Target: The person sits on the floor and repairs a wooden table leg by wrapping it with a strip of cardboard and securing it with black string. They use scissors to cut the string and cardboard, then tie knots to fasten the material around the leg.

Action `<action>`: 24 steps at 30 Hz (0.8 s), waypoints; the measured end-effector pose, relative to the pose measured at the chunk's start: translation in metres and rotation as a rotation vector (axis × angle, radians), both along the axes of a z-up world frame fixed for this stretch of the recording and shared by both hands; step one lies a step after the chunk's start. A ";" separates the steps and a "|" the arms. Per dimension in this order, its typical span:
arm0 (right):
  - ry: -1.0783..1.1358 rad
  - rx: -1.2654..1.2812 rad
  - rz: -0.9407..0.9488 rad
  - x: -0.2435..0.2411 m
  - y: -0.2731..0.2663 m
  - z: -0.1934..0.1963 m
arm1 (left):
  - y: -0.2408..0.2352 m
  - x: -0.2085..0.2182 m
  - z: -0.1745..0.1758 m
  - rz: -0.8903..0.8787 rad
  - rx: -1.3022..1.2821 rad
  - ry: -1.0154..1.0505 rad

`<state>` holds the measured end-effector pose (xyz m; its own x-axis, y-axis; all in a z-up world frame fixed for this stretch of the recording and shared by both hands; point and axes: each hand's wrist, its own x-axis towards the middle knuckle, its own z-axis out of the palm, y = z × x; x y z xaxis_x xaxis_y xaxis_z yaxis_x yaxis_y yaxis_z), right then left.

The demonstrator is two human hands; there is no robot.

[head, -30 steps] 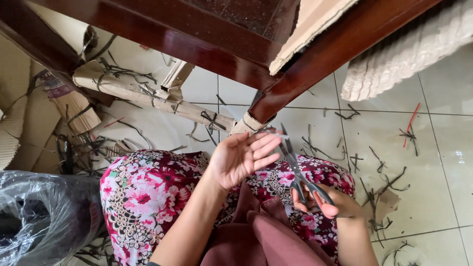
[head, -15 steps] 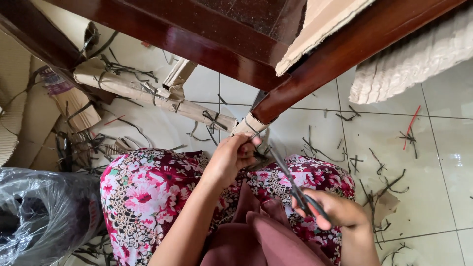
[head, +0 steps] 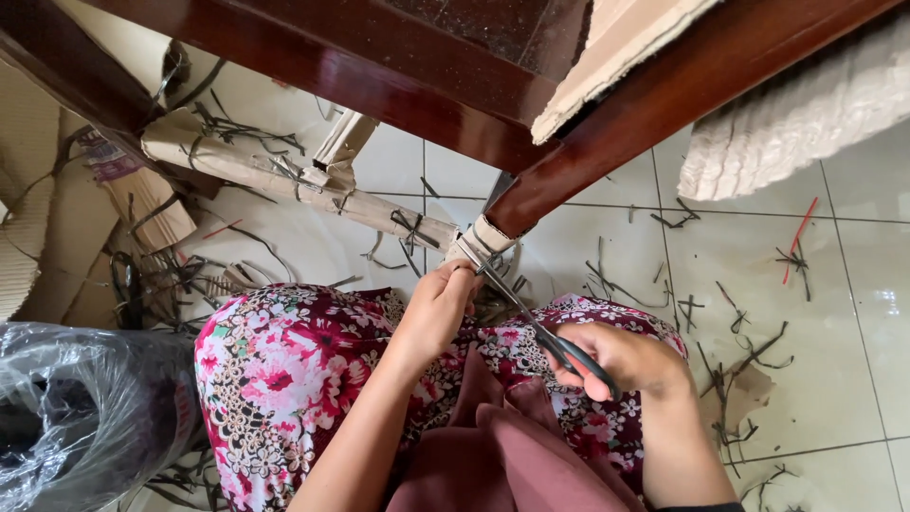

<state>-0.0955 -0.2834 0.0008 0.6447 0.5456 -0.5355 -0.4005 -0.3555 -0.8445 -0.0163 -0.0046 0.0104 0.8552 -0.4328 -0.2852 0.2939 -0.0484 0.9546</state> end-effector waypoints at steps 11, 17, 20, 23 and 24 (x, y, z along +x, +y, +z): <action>0.044 -0.107 -0.231 0.002 -0.040 -0.024 | -0.003 0.004 -0.016 -0.116 0.006 0.029; -0.075 -0.777 -0.188 0.015 -0.047 0.019 | -0.030 -0.012 -0.040 -0.277 0.279 -0.224; -0.106 -1.073 -0.198 0.031 -0.063 -0.026 | -0.058 -0.031 -0.075 -0.361 0.503 -0.414; -0.112 -1.151 -0.239 0.050 -0.076 -0.097 | -0.084 -0.051 -0.123 -0.597 0.729 -0.380; -0.084 -1.143 -0.276 0.056 -0.079 -0.121 | -0.092 -0.058 -0.144 -0.763 0.822 -0.303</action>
